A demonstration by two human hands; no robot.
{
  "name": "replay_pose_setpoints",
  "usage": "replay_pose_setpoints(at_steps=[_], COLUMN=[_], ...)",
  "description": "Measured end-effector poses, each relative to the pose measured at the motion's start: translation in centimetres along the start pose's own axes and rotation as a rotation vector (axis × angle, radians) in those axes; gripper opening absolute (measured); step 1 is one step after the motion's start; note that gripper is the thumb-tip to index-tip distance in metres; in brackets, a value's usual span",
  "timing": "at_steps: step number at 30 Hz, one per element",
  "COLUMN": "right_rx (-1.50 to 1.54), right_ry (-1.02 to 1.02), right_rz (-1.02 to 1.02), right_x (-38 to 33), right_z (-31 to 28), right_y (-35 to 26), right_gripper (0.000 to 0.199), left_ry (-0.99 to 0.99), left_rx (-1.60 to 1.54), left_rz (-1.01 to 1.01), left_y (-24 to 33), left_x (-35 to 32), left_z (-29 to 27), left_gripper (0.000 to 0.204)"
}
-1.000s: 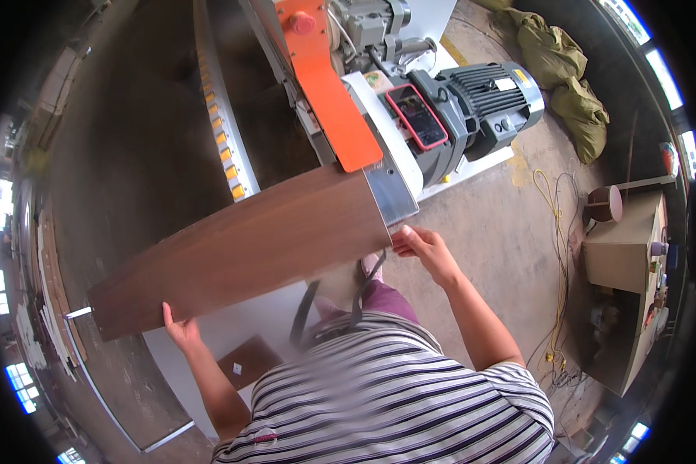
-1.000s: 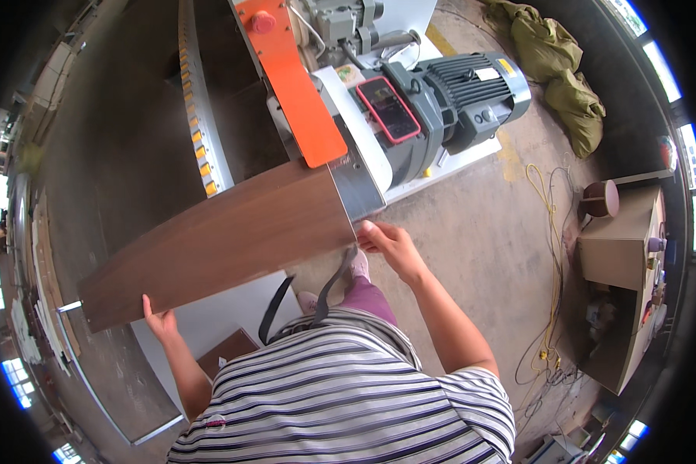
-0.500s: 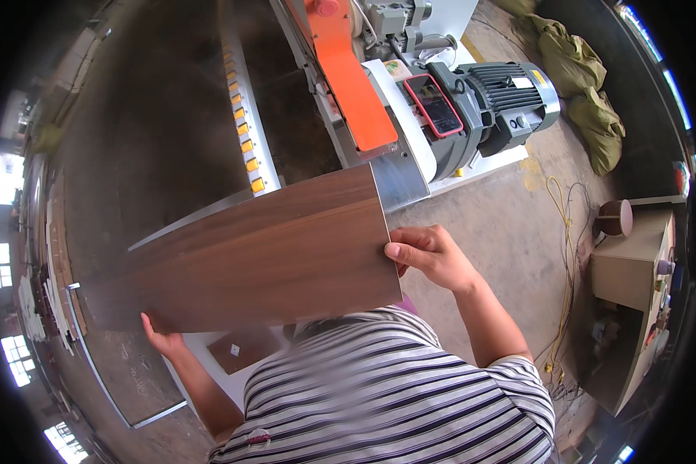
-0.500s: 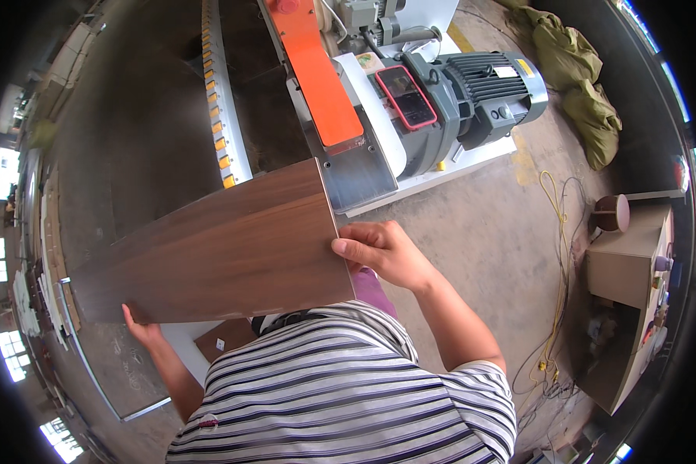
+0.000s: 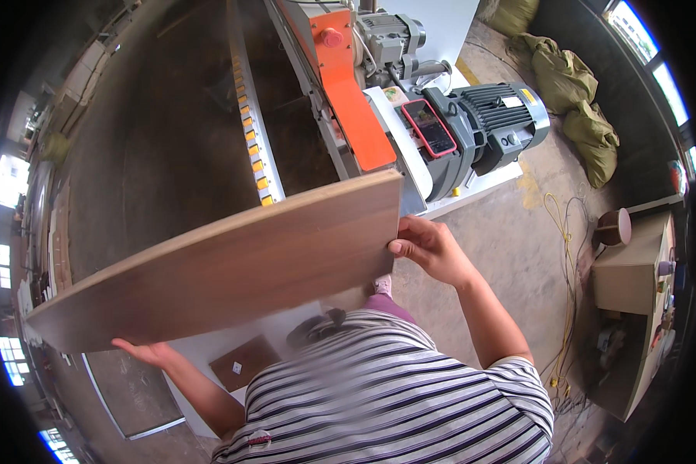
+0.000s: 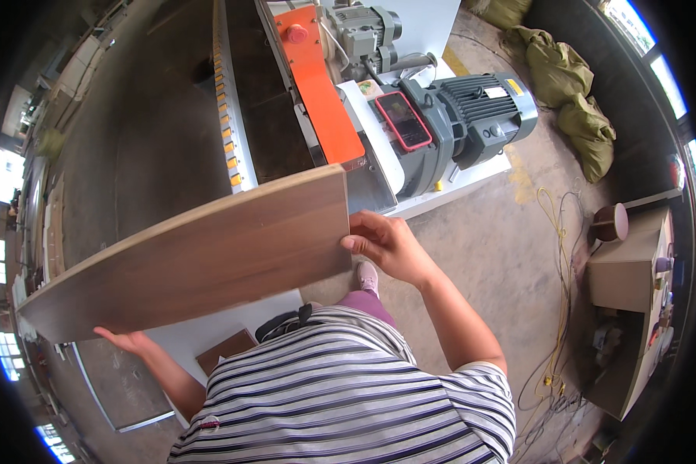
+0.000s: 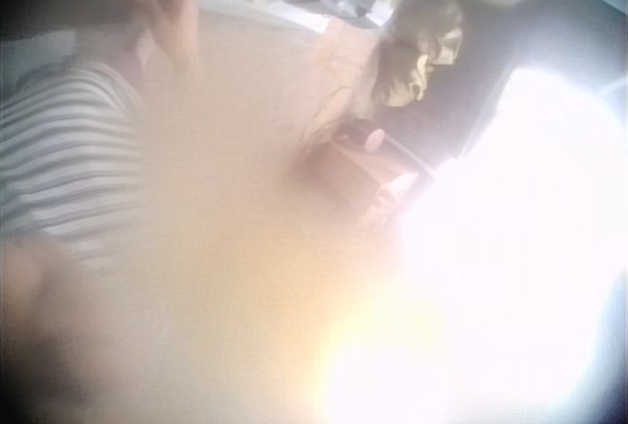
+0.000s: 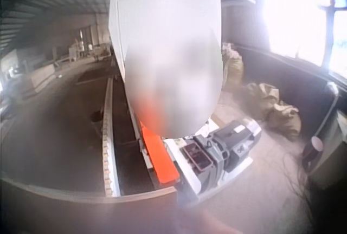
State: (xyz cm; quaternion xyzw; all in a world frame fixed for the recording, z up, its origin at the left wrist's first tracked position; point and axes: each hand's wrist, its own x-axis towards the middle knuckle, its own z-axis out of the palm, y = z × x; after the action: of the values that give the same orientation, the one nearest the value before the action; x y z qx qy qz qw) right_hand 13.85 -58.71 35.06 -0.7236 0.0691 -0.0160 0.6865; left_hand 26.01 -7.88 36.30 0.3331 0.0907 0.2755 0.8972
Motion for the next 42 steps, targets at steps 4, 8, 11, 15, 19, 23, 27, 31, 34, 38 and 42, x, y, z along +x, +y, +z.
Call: replay_pose_setpoints(at_steps=[4,8,11,15,19,23,27,31,34,38,42], right_rx=[-0.272,-0.107,0.266,0.514,0.243,0.177,0.112,0.148,-0.025,-0.519,-0.334], right_ry=[0.072,0.070,0.021,-0.154,-0.209,-0.233,-0.219,-0.087,-0.025,-0.140,-0.336], right_rz=[-0.393,-0.434,-0.134,0.057,0.101,0.128,0.137,0.160,-0.060,-0.337,-0.147], right_x=[1.5,2.0,1.1,0.5,0.2,0.4,1.2,0.8,-0.3,0.2,0.7], right_z=[0.3,1.5,2.4,1.2,1.5,1.4,2.2,4.6,2.9,4.5,7.6], right_y=[-1.8,-2.0,-4.4,-7.6,-9.5,-9.4,-9.2,-9.1,-7.1,-7.5,-8.1], right_gripper=[0.023,0.034,0.030,0.026,0.026,0.027,0.025,0.025,0.027,0.025,0.030], left_ry=[-0.548,-0.494,-0.320,-0.234,-0.187,-0.156,-0.110,-0.010,0.183,0.510,0.797], left_rx=[-0.704,-0.523,-0.311,-0.228,-0.173,-0.162,-0.140,-0.137,-0.202,-0.278,-0.063], left_rz=[-0.548,-0.319,-0.177,-0.133,-0.115,-0.137,-0.150,-0.209,-0.260,-0.358,-0.489], left_y=[1.7,2.5,2.8,3.5,4.4,4.2,4.0,2.2,-1.6,-6.4,-9.3], left_x=[8.4,14.5,14.7,14.1,13.6,13.6,13.0,10.5,6.7,2.6,-1.1], left_z=[-0.9,-2.5,-2.7,-3.7,-3.9,-3.4,-4.2,-6.9,-7.0,-11.1,-13.1], left_gripper=[0.026,0.023,0.025,0.027,0.030,0.033,0.035,0.038,0.041,0.044,0.047])
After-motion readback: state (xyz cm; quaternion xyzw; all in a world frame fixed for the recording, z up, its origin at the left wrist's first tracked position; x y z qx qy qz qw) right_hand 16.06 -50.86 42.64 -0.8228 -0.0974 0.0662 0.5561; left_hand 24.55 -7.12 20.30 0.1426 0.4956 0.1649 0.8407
